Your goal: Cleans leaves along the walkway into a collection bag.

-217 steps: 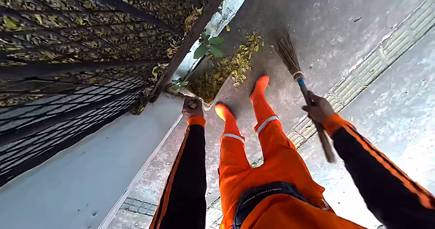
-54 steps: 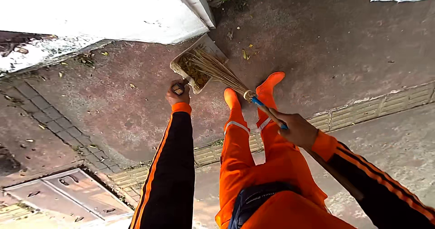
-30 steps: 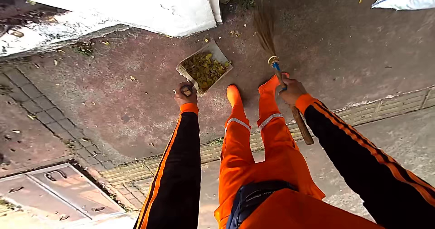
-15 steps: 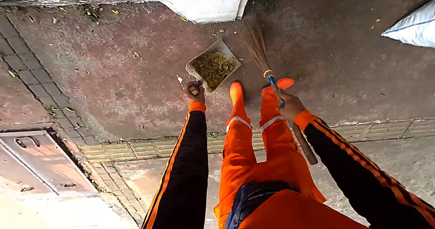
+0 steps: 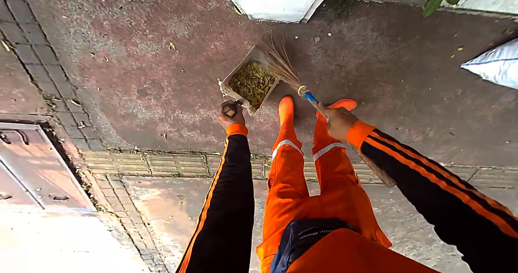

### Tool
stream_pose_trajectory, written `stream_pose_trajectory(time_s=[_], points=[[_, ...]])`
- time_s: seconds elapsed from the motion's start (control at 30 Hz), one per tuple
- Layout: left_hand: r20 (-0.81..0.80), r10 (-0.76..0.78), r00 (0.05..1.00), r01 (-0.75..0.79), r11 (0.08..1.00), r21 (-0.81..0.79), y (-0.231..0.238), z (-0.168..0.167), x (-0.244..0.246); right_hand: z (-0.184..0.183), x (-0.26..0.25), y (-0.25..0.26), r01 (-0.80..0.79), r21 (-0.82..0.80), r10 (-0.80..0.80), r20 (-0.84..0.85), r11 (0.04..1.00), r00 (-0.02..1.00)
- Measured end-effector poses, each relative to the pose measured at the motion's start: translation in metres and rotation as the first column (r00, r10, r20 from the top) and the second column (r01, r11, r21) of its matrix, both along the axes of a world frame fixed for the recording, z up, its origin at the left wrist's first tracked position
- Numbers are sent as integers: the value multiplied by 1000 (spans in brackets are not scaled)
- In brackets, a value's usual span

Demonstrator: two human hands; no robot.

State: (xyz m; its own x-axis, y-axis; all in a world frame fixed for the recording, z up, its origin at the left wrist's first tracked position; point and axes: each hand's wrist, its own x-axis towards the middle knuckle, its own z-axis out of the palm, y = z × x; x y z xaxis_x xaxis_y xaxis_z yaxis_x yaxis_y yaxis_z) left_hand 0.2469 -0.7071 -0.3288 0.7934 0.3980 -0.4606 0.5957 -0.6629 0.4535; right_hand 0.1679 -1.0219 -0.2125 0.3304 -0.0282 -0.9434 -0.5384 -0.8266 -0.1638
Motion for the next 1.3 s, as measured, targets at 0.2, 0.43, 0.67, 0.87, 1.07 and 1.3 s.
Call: stream_pose_trajectory(time_s=[0.2, 0.43, 0.67, 0.87, 1.07, 1.3], points=[[-19, -183, 983, 182, 983, -39, 51, 2, 19, 95, -66, -20, 301, 50, -301, -8, 952, 954], [6, -419, 908, 418, 905, -78, 77, -6, 30, 16, -47, 56, 327, 65, -301, -256, 943, 919], [43, -454, 890, 456, 883, -110, 92, -12, 39, 109, -107, 19, 416, 175, -401, -112, 892, 909], [45, -426, 904, 428, 897, -106, 90, -20, 39, 36, -67, 47, 414, -43, -415, -171, 909, 893], [64, -341, 938, 346, 929, -131, 102, -8, 32, 82, -65, 51, 264, 136, -256, -72, 955, 964], [19, -142, 990, 142, 990, -18, 90, -12, 11, 4, 16, 30, 40, -96, -37, 27, 995, 999]])
